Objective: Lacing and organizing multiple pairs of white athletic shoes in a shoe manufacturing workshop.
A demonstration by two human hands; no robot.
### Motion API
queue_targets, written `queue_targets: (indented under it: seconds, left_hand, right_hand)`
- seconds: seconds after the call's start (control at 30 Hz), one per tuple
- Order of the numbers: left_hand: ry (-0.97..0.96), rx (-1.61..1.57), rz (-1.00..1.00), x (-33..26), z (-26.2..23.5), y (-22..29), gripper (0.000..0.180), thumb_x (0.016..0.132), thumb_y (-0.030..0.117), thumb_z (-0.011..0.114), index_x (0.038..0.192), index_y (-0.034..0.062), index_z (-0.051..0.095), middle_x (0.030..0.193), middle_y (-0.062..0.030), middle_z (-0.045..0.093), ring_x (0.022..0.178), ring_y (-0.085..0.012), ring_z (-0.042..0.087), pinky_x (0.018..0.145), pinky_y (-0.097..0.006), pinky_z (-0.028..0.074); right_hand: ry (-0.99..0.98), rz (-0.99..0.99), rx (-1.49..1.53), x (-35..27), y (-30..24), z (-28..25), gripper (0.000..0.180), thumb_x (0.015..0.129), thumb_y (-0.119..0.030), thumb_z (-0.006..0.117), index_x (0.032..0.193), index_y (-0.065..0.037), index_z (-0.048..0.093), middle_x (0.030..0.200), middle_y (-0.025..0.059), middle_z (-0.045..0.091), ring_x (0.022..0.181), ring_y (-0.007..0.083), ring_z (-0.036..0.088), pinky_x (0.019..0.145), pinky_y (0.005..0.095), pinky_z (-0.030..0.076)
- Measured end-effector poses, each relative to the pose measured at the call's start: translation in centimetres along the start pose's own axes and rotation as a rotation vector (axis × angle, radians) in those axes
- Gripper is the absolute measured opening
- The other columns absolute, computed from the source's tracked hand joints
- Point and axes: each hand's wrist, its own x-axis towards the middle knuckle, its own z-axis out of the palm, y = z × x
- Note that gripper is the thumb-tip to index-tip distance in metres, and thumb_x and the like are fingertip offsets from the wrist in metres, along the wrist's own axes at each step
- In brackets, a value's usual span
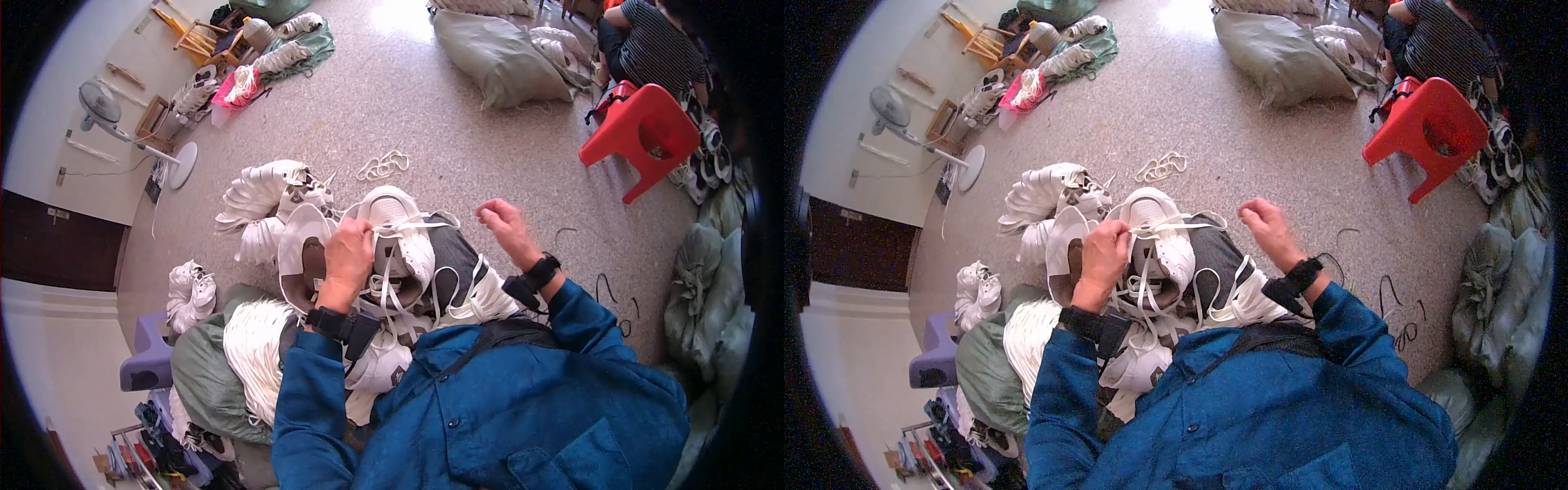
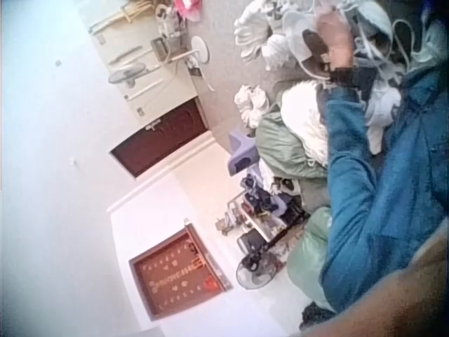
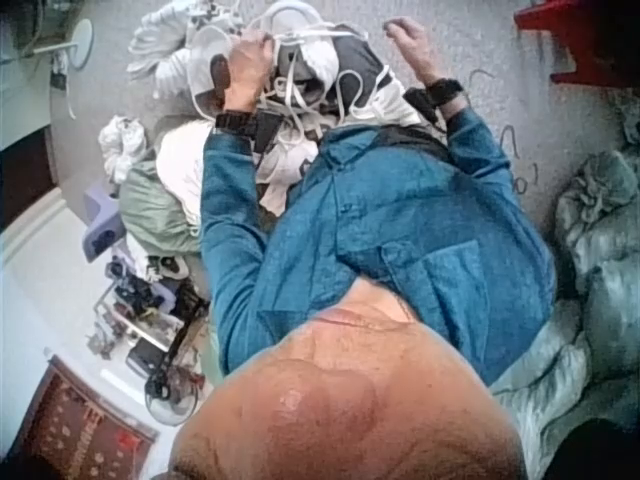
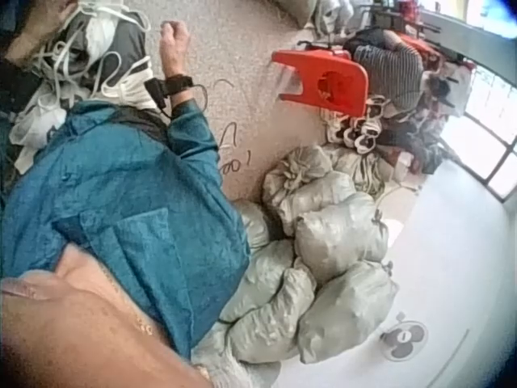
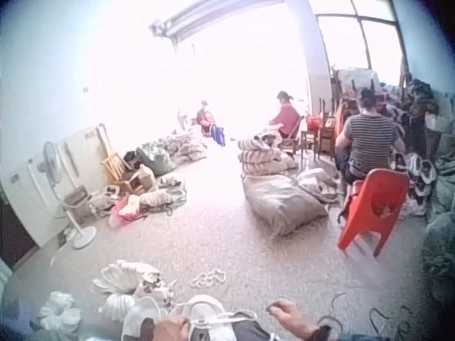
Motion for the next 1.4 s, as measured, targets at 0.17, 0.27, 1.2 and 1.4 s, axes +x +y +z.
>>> queue_targets:
  seconds: [0.17, 0.27, 1.2, 1.4]
  left_hand:
    - [-0.032, 0.221, 0.073, -2.0, -0.3, 2.0, 0.01, 0.086, 0.011, 0.061, 0.093, 0.004, 0.061, 0.094, -0.0148, 0.057, 0.094, -0.0346, 0.06, 0.079, -0.043, 0.051]
    - [-0.045, 0.235, 0.056, -2.9, -0.9, 3.0, 0.017, 0.086, 0.009, 0.06, 0.1, -0.0006, 0.059, 0.098, -0.02, 0.056, 0.092, -0.0379, 0.058, 0.081, -0.045, 0.05]
    - [-0.011, 0.078, -0.075, -2.7, -1.3, 1.9, 0.019, 0.087, 0.009, 0.055, 0.101, -0.0015, 0.062, 0.094, -0.0202, 0.06, 0.093, -0.0379, 0.061, 0.082, -0.045, 0.051]
    - [0.076, -0.101, -0.032, -1.0, -0.6, 0.9, 0.022, 0.084, 0.006, 0.055, 0.104, -0.0012, 0.061, 0.098, -0.0221, 0.06, 0.094, -0.039, 0.06, 0.083, -0.046, 0.05]
  right_hand:
    - [-0.25, -0.514, -0.274, -2.2, -5.2, 6.5, 0.012, 0.091, -0.004, 0.057, 0.101, -0.002, 0.064, 0.09, 0.0106, 0.064, 0.084, 0.0224, 0.061, 0.078, 0.0335, 0.049]
    - [-0.358, -0.743, -0.491, -2.6, -7.5, 10.1, 0.011, 0.086, -0.005, 0.058, 0.095, -0.001, 0.064, 0.087, 0.0164, 0.062, 0.084, 0.0345, 0.062, 0.075, 0.0408, 0.05]
    - [-0.378, 0.364, -1.172, -5.9, 8.0, -21.4, 0.024, 0.084, -0.018, 0.053, 0.073, 0.0, 0.064, 0.066, 0.0185, 0.065, 0.064, 0.0331, 0.066, 0.063, 0.0436, 0.052]
    - [-0.266, -0.406, -0.851, -1.6, 3.3, -4.7, 0.012, 0.09, -0.015, 0.057, 0.089, -0.003, 0.056, 0.085, 0.0192, 0.057, 0.078, 0.0397, 0.059, 0.067, 0.0468, 0.048]
